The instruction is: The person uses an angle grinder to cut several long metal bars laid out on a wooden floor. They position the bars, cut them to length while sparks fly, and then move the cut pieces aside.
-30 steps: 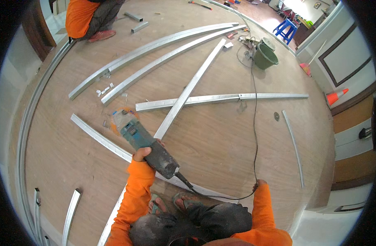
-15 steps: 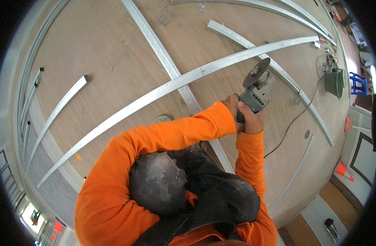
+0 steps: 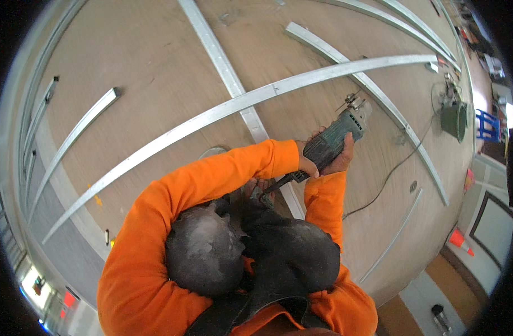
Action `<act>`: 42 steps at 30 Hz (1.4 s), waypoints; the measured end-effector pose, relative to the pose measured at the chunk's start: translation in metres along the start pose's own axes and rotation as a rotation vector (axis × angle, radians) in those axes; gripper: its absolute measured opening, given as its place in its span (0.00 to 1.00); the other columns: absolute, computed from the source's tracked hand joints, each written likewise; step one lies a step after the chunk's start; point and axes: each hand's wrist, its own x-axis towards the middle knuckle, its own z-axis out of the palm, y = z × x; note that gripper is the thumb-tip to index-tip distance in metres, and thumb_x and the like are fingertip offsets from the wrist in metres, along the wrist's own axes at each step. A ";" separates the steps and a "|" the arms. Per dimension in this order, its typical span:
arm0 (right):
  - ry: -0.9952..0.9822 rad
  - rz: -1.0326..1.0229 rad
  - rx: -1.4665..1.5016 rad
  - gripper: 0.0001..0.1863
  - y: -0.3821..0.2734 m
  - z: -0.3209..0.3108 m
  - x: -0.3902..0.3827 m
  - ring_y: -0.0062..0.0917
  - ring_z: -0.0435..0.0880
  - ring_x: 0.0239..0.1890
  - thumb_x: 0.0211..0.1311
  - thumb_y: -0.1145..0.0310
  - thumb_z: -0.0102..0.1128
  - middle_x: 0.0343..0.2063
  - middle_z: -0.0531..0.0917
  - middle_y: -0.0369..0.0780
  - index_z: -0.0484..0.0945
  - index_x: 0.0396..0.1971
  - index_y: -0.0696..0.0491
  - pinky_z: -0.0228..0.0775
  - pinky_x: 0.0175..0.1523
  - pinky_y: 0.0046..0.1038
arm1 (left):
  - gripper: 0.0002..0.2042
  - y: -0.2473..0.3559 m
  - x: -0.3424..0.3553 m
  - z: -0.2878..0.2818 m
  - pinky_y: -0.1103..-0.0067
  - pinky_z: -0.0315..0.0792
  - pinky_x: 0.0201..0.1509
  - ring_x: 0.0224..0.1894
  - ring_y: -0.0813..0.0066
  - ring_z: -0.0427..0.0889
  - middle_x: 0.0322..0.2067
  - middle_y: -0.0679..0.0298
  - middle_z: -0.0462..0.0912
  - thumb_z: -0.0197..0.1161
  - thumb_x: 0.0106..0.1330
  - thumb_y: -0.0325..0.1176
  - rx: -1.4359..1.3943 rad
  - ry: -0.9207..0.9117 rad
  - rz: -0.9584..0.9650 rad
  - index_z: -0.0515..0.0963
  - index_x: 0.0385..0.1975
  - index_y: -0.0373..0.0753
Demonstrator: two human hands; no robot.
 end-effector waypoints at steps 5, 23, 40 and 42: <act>-0.120 -0.038 -0.168 0.32 0.026 0.012 0.016 0.38 0.80 0.33 0.54 0.39 0.56 0.32 0.80 0.45 0.72 0.44 0.54 0.74 0.38 0.38 | 0.32 -0.018 -0.026 -0.006 0.73 0.76 0.36 0.32 0.66 0.81 0.32 0.54 0.82 0.74 0.39 0.46 -0.058 0.196 0.085 0.75 0.43 0.31; -0.228 -0.156 -0.056 0.40 0.049 -0.023 -0.007 0.44 0.80 0.35 0.58 0.33 0.41 0.37 0.79 0.51 0.69 0.50 0.59 0.75 0.41 0.45 | 0.34 -0.057 -0.025 0.013 0.71 0.73 0.45 0.41 0.59 0.81 0.38 0.49 0.82 0.72 0.37 0.48 0.122 0.241 0.117 0.77 0.44 0.30; 0.348 0.162 -0.324 0.21 0.041 0.036 -0.042 0.36 0.80 0.29 0.48 0.56 0.66 0.28 0.80 0.44 0.75 0.33 0.58 0.76 0.39 0.36 | 0.40 -0.042 -0.019 0.023 0.65 0.74 0.50 0.46 0.48 0.79 0.42 0.43 0.78 0.75 0.37 0.42 0.480 0.381 0.144 0.64 0.48 0.26; 0.307 0.169 -0.352 0.19 0.043 0.045 -0.030 0.35 0.80 0.29 0.47 0.58 0.65 0.28 0.80 0.44 0.75 0.33 0.58 0.76 0.39 0.35 | 0.39 -0.045 -0.021 0.016 0.65 0.74 0.50 0.45 0.47 0.79 0.41 0.42 0.78 0.74 0.38 0.43 0.461 0.448 0.132 0.64 0.49 0.27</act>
